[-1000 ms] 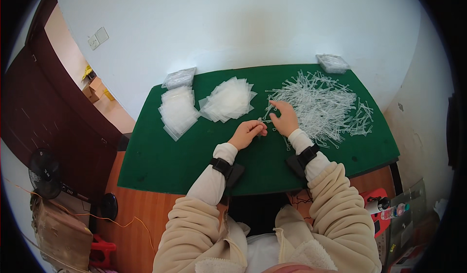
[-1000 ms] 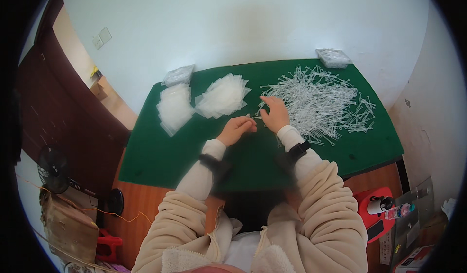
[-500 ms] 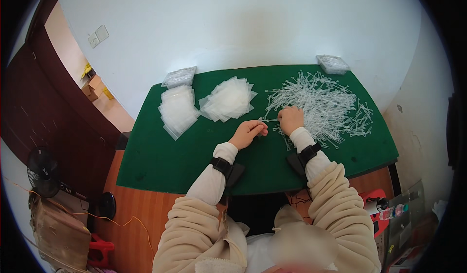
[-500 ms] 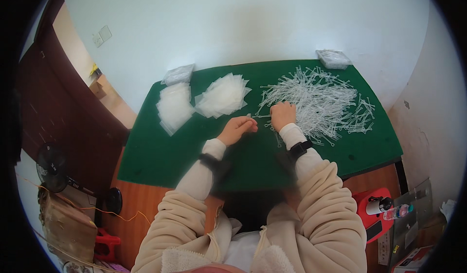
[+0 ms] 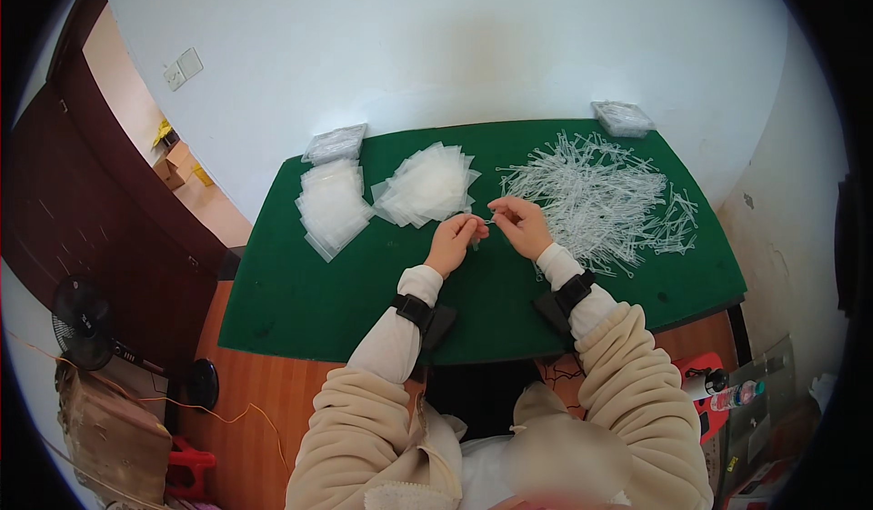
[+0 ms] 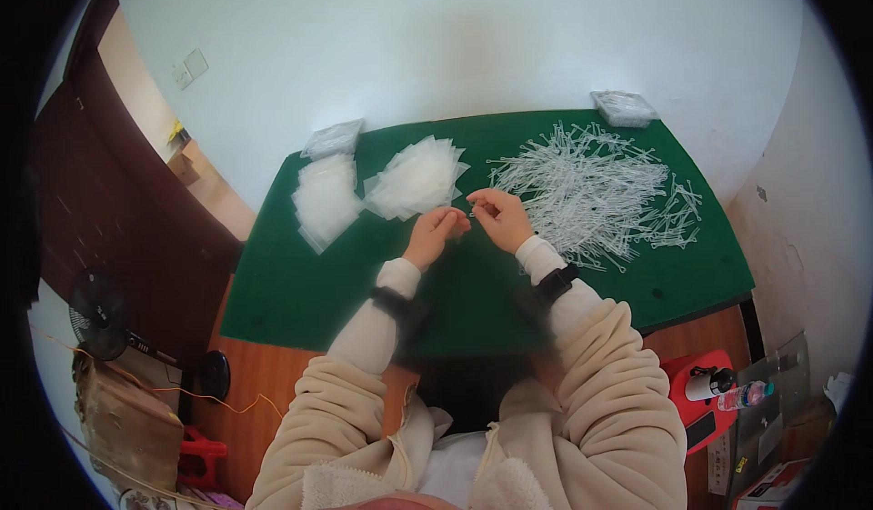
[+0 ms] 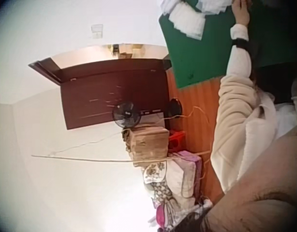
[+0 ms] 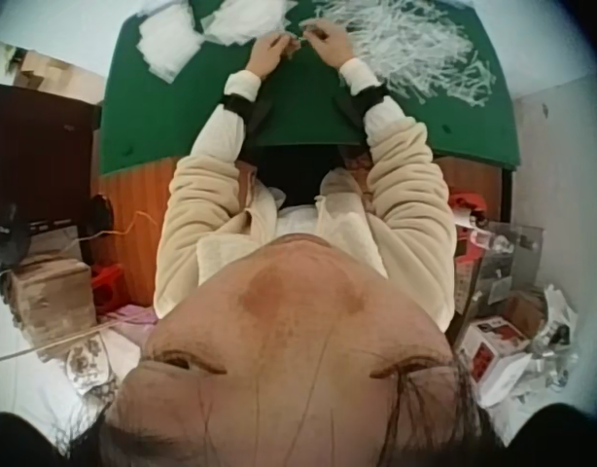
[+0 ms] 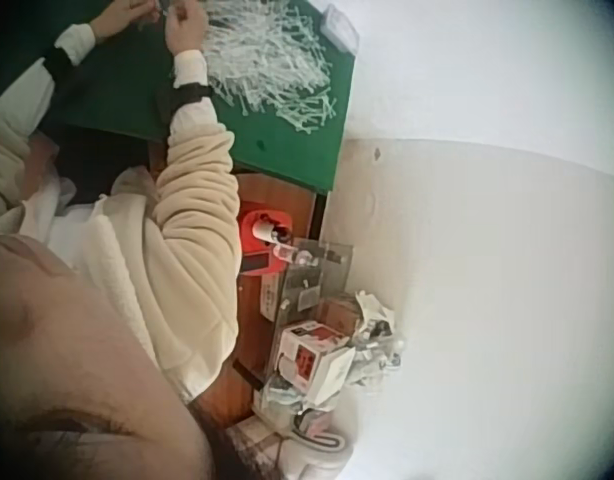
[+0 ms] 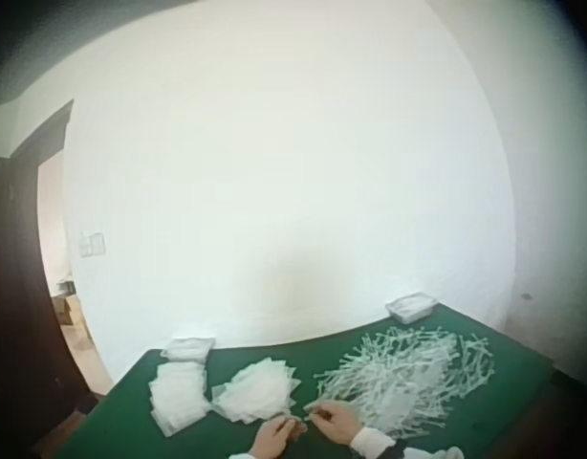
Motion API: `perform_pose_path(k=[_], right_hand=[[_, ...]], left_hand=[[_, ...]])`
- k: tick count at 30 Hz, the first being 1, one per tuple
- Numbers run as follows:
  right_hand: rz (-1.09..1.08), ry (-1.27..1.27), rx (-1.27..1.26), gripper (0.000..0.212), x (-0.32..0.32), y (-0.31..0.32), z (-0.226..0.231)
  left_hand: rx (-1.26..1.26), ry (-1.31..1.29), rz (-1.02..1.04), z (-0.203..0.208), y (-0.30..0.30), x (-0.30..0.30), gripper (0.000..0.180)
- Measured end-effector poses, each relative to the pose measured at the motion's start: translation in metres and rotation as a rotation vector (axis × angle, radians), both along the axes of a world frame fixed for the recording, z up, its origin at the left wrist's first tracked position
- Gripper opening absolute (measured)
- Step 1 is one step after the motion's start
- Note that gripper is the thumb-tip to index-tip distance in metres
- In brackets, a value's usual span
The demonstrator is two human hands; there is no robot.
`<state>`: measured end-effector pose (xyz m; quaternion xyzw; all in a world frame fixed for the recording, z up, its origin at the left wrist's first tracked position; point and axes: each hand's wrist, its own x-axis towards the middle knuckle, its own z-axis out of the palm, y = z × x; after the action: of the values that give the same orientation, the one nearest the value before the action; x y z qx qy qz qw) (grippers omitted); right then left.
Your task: Manually placing thin shredded plastic strips into small clear plastic bags.
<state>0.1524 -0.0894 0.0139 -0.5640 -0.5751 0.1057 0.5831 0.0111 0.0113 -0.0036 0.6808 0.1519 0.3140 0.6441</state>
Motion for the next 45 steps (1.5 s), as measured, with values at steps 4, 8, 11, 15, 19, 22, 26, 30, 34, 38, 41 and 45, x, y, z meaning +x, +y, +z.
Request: perform_pose_path(k=[4, 8, 11, 15, 19, 22, 26, 30, 34, 38, 41, 45], right_hand=[[0.215, 0.317, -0.061, 0.008, -0.002, -0.002, -0.001], [0.224, 0.372, -0.013, 0.008, -0.002, 0.001, -0.003], [0.175, 0.320, -0.006, 0.008, -0.003, 0.000, -0.002], [0.121, 0.191, 0.064, 0.008, -0.001, 0.004, -0.006], [0.135, 0.162, 0.092, 0.009, 0.001, 0.005, -0.008], [0.173, 0.165, 0.101, 0.010, 0.002, 0.005, -0.007], [0.240, 0.183, 0.077, 0.010, 0.002, 0.005, -0.007], [0.279, 0.262, -0.047, 0.011, 0.005, 0.004, -0.008], [0.272, 0.301, -0.098, 0.015, 0.003, 0.002, -0.006], [0.137, 0.242, -0.059, 0.020, 0.003, 0.002, -0.005], [-0.076, 0.031, 0.030, 0.023, 0.012, 0.002, -0.009], [-0.591, -0.632, -0.095, 0.023, 0.019, -0.001, -0.014]], left_hand=[[0.005, 0.088, -0.152, 0.005, -0.007, -0.003, 0.023], [-0.070, 0.091, -0.304, 0.008, -0.010, -0.004, 0.024], [-0.081, 0.090, -0.350, 0.010, -0.011, -0.006, 0.028], [-0.040, 0.117, -0.374, 0.010, -0.010, -0.006, 0.030], [-0.013, 0.125, -0.382, 0.009, -0.009, -0.005, 0.029], [0.035, 0.116, -0.373, 0.008, -0.008, -0.005, 0.027], [0.177, 0.116, -0.334, 0.003, -0.005, -0.004, 0.025], [0.266, 0.153, -0.312, 0.008, -0.007, -0.005, 0.024], [0.307, 0.176, -0.311, 0.009, -0.007, -0.005, 0.022], [0.269, 0.164, -0.325, 0.007, -0.007, -0.005, 0.021], [0.230, 0.144, -0.340, 0.004, -0.006, -0.003, 0.021], [0.213, 0.122, -0.350, 0.002, -0.005, -0.002, 0.021]])
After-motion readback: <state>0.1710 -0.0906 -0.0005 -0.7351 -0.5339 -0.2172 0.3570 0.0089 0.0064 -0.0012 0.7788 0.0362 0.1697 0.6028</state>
